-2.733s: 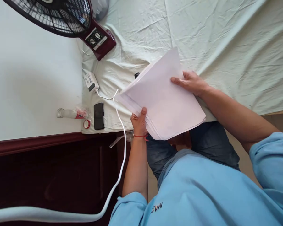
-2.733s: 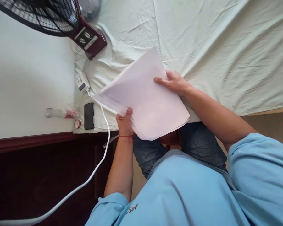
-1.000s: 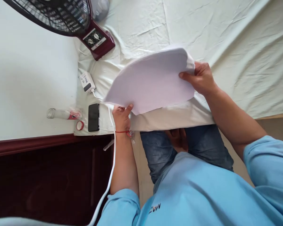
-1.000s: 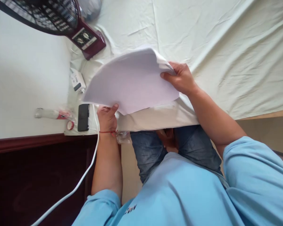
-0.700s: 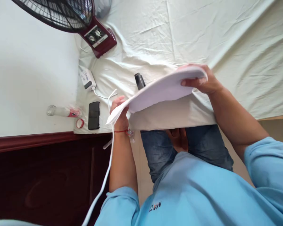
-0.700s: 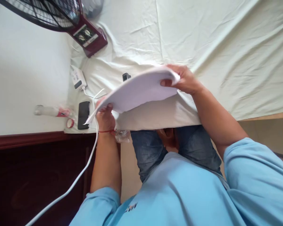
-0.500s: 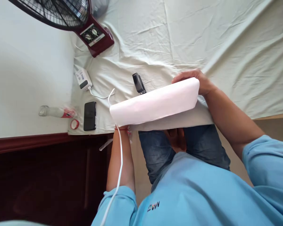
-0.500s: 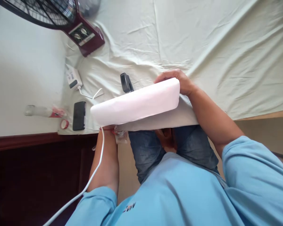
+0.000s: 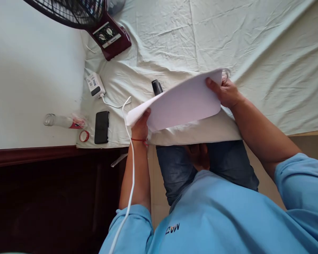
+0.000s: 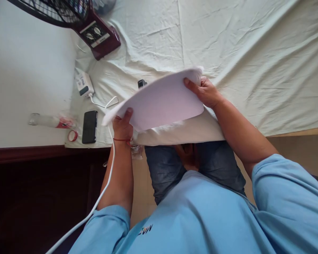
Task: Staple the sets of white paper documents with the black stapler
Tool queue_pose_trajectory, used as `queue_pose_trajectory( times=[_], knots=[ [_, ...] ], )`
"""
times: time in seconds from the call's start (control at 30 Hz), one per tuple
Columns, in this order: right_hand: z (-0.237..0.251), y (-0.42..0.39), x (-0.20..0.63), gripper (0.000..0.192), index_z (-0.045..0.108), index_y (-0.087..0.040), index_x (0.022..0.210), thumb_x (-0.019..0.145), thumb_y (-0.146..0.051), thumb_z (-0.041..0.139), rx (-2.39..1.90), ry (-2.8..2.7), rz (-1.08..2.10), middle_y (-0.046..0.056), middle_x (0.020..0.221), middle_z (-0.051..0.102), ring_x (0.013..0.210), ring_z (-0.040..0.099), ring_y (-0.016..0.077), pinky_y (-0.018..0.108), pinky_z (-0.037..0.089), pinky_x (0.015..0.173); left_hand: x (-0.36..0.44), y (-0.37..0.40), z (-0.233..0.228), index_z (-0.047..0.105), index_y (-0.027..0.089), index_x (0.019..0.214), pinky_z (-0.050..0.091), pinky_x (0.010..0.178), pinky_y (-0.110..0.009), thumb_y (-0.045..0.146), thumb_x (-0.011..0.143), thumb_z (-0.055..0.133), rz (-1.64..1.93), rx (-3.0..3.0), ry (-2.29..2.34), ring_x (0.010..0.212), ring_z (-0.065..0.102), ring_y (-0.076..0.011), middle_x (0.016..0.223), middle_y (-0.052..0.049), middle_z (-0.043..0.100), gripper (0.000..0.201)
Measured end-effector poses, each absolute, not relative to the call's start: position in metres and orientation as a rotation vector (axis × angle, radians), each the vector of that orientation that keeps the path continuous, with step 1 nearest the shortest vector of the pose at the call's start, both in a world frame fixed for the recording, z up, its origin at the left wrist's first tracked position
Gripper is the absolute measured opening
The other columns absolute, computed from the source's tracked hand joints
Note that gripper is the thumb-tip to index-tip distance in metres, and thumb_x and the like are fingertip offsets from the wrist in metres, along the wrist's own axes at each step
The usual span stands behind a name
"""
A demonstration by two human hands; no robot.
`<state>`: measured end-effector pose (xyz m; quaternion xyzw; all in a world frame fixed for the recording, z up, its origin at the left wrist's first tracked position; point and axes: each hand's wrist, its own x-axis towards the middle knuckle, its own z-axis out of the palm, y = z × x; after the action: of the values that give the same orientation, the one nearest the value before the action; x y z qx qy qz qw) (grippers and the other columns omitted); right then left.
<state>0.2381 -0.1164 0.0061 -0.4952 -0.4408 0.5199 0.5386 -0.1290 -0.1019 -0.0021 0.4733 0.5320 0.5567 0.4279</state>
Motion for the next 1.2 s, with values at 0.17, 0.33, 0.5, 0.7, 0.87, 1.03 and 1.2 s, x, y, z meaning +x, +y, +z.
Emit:
queue_pose_trajectory(
  times=[0.17, 0.33, 0.5, 0.7, 0.87, 1.03, 1.2],
  knots=[
    [0.017, -0.119, 0.238, 0.065, 0.071, -0.025, 0.083, 0.076, -0.088, 0.087, -1.126, -0.991, 1.251, 0.004, 0.08, 0.075, 0.08, 0.077, 0.0224, 0.032, 0.066, 0.063, -0.128, -0.094, 0.005, 0.08, 0.02, 0.096, 0.066, 0.106, -0.035, 0.069, 0.061, 0.104, 1.433, 1.095, 1.191, 0.11, 0.081, -0.0232, 0.101, -0.003, 0.085, 0.065],
    [0.018, -0.123, 0.234, 0.059, 0.071, -0.023, 0.079, 0.078, -0.079, 0.092, -1.232, -1.037, 1.409, 0.003, 0.073, 0.075, 0.066, 0.074, 0.0198, 0.029, 0.062, 0.051, -0.122, -0.099, -0.005, 0.08, 0.016, 0.116, 0.067, 0.107, -0.04, 0.068, 0.06, 0.105, 1.297, 1.069, 1.35, 0.124, 0.08, -0.0294, 0.119, -0.009, 0.087, 0.081],
    [0.014, -0.121, 0.232, 0.052, 0.075, -0.023, 0.084, 0.084, -0.073, 0.091, -1.241, -1.002, 1.486, 0.005, 0.081, 0.079, 0.074, 0.077, 0.023, 0.033, 0.067, 0.058, -0.112, -0.106, 0.007, 0.082, 0.016, 0.107, 0.068, 0.107, -0.04, 0.084, 0.073, 0.09, 1.332, 1.147, 1.453, 0.126, 0.078, -0.0304, 0.116, -0.012, 0.087, 0.077],
    [0.029, -0.115, 0.256, 0.037, 0.078, -0.028, 0.114, 0.089, -0.051, 0.094, -1.23, -1.105, 1.289, 0.005, 0.104, 0.084, 0.099, 0.08, 0.0233, 0.033, 0.071, 0.078, -0.123, -0.117, 0.032, 0.086, 0.014, 0.1, 0.068, 0.075, -0.032, 0.083, 0.063, 0.095, 0.783, 1.23, 1.41, 0.089, 0.08, -0.0238, 0.101, -0.012, 0.086, 0.079],
    [0.037, -0.12, 0.259, 0.044, 0.08, -0.026, 0.123, 0.091, -0.054, 0.091, -1.062, -1.391, 1.498, 0.006, 0.109, 0.085, 0.103, 0.081, 0.022, 0.034, 0.069, 0.087, -0.113, -0.129, 0.047, 0.086, 0.018, 0.092, 0.063, 0.064, -0.029, 0.071, 0.071, 0.098, 0.38, 1.144, 1.213, 0.072, 0.076, -0.0193, 0.091, -0.009, 0.085, 0.058],
    [0.036, -0.127, 0.241, 0.055, 0.081, -0.027, 0.136, 0.091, -0.057, 0.089, -0.855, -1.759, 1.822, 0.003, 0.108, 0.087, 0.093, 0.08, 0.0197, 0.028, 0.063, 0.077, -0.089, -0.134, 0.051, 0.086, 0.019, 0.099, 0.062, 0.068, -0.027, 0.069, 0.073, 0.098, 0.379, 1.111, 1.135, 0.076, 0.076, -0.0175, 0.094, -0.006, 0.085, 0.057],
    [0.035, -0.132, 0.228, 0.034, 0.086, -0.025, 0.121, 0.097, -0.05, 0.084, -0.917, -1.909, 1.815, -0.001, 0.093, 0.084, 0.075, 0.074, 0.0145, 0.023, 0.054, 0.064, -0.082, -0.131, 0.048, 0.084, 0.016, 0.096, 0.061, 0.067, -0.028, 0.071, 0.071, 0.098, 0.369, 1.095, 1.142, 0.075, 0.074, -0.018, 0.092, -0.007, 0.085, 0.062]
  ],
)
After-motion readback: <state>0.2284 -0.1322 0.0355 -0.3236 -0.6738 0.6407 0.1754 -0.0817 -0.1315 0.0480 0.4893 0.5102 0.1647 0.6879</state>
